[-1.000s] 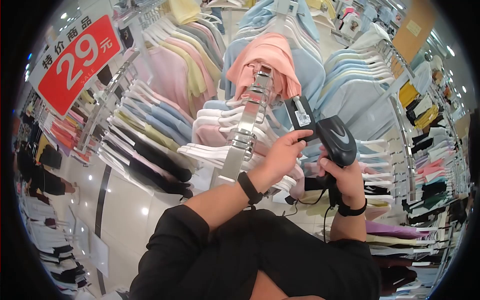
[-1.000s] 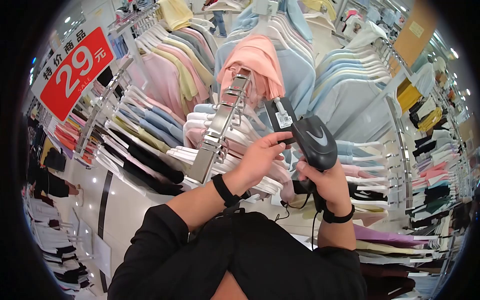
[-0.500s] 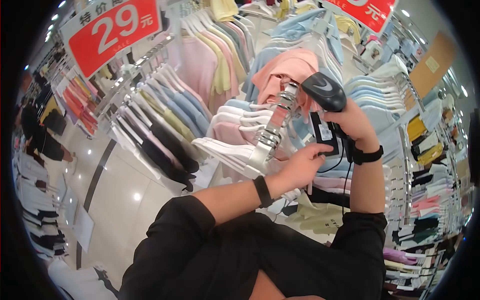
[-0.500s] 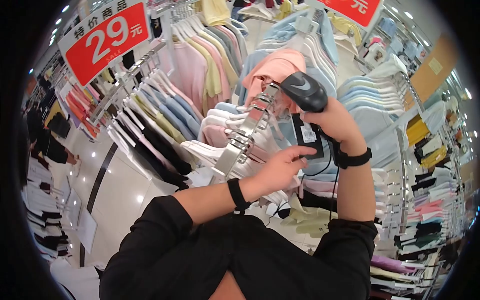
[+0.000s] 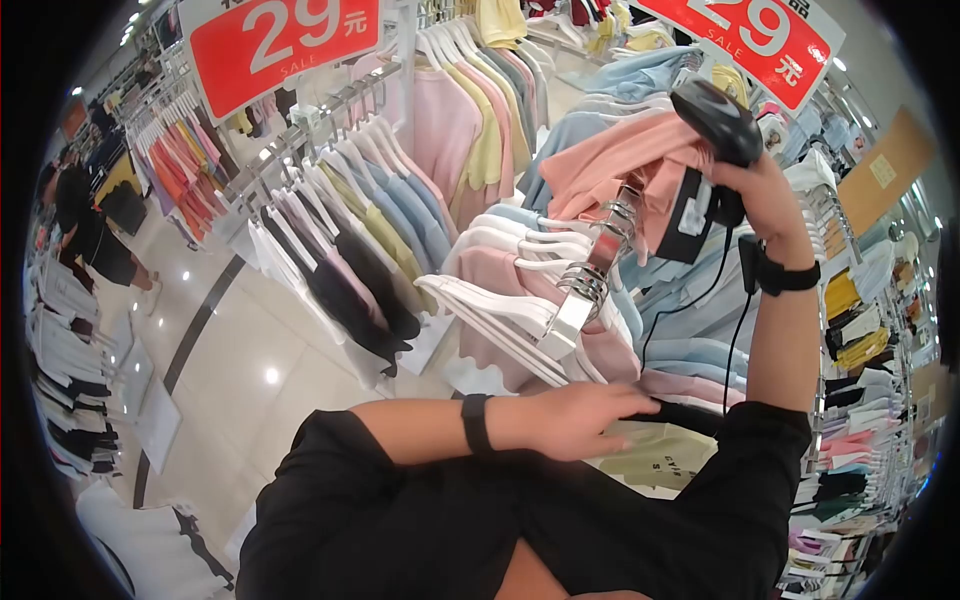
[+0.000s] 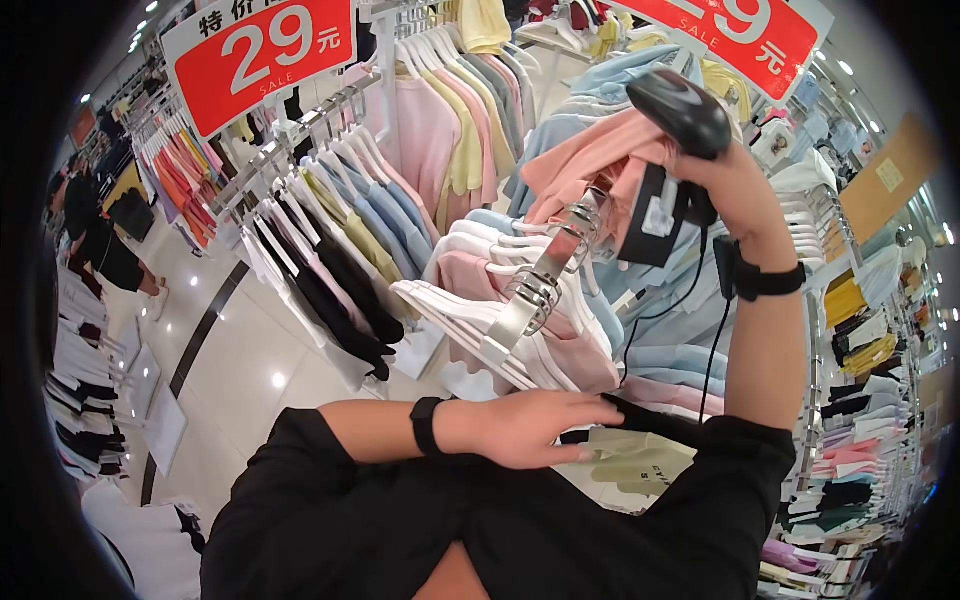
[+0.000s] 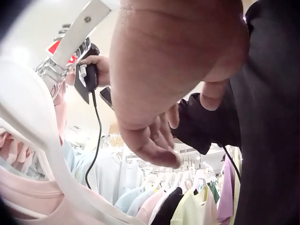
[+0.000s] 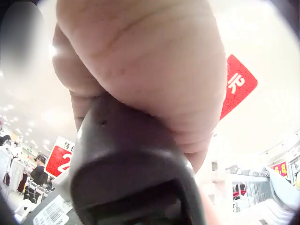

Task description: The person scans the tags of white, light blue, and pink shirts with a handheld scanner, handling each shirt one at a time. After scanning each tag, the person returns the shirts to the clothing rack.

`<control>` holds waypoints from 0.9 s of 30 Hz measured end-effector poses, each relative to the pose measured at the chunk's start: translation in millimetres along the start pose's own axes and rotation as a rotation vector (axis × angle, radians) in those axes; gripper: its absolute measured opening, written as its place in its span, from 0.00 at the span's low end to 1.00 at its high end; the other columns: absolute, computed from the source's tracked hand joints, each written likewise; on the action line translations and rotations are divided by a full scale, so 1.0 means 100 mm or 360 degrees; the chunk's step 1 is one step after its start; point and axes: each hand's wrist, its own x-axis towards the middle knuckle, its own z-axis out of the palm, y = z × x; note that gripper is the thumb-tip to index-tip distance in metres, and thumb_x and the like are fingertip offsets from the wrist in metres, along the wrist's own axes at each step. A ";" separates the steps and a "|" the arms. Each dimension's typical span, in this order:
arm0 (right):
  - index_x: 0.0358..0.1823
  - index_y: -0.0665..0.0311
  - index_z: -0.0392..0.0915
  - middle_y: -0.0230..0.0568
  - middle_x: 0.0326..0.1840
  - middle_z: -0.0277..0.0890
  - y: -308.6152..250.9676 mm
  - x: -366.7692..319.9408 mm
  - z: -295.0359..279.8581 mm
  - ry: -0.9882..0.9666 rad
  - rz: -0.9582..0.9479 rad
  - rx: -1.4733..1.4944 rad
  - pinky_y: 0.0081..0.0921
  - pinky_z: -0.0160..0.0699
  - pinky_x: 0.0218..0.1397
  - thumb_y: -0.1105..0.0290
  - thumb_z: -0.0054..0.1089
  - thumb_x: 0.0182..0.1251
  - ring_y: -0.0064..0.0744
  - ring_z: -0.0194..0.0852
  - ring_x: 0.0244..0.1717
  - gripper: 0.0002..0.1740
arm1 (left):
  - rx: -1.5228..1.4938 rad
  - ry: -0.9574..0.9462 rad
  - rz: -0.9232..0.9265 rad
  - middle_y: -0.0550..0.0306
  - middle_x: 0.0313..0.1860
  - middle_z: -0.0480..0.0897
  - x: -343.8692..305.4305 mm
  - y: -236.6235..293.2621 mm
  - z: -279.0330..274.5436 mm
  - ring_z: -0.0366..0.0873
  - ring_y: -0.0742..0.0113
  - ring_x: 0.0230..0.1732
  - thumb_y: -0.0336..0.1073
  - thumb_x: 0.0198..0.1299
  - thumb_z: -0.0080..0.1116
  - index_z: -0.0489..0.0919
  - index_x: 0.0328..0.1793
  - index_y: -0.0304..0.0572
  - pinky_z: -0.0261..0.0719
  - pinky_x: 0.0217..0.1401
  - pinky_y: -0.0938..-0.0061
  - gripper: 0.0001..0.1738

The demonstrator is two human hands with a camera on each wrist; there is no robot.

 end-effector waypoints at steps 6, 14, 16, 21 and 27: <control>0.57 0.68 0.82 0.32 0.45 0.84 -0.83 0.15 0.12 0.0216 -0.0272 -0.0099 0.25 0.84 0.50 0.73 0.71 0.63 0.23 0.84 0.44 0.20 | 0.0036 -0.0293 0.0014 0.41 0.58 0.84 -0.49 0.23 -0.30 0.83 0.42 0.54 0.42 0.73 0.61 0.76 0.73 0.42 0.81 0.57 0.55 0.25; 0.66 0.71 0.77 0.44 0.58 0.83 -1.45 -0.61 -0.19 0.0396 -0.0857 0.0212 0.32 0.82 0.63 0.79 0.64 0.69 0.35 0.84 0.56 0.23 | -0.0479 0.0523 -0.0456 0.56 0.58 0.83 -1.13 0.15 -0.78 0.83 0.71 0.54 0.31 0.74 0.61 0.76 0.70 0.39 0.81 0.57 0.69 0.21; 0.66 0.71 0.77 0.43 0.57 0.83 -1.53 -0.94 -0.17 0.0484 -0.0788 0.0124 0.32 0.82 0.62 0.78 0.65 0.69 0.35 0.84 0.56 0.23 | -0.0948 0.0750 -0.0432 0.55 0.61 0.82 -1.22 0.02 -0.74 0.81 0.70 0.57 0.30 0.74 0.60 0.74 0.72 0.38 0.80 0.60 0.69 0.22; 0.65 0.71 0.78 0.43 0.56 0.84 -1.65 -1.93 0.08 0.0749 -0.0453 -0.0121 0.31 0.82 0.60 0.77 0.67 0.68 0.34 0.84 0.54 0.23 | 0.0236 0.0881 0.0116 0.53 0.65 0.81 -1.81 -0.06 -0.70 0.80 0.62 0.63 0.35 0.72 0.65 0.72 0.73 0.38 0.80 0.64 0.63 0.26; 0.64 0.71 0.79 0.43 0.54 0.84 -1.51 -3.18 0.48 0.1120 0.0188 -0.0303 0.30 0.82 0.57 0.76 0.68 0.67 0.33 0.84 0.52 0.24 | 0.0039 0.0590 -0.0006 0.51 0.69 0.78 -2.52 -0.19 -0.64 0.77 0.59 0.67 0.39 0.74 0.62 0.70 0.75 0.39 0.78 0.67 0.61 0.28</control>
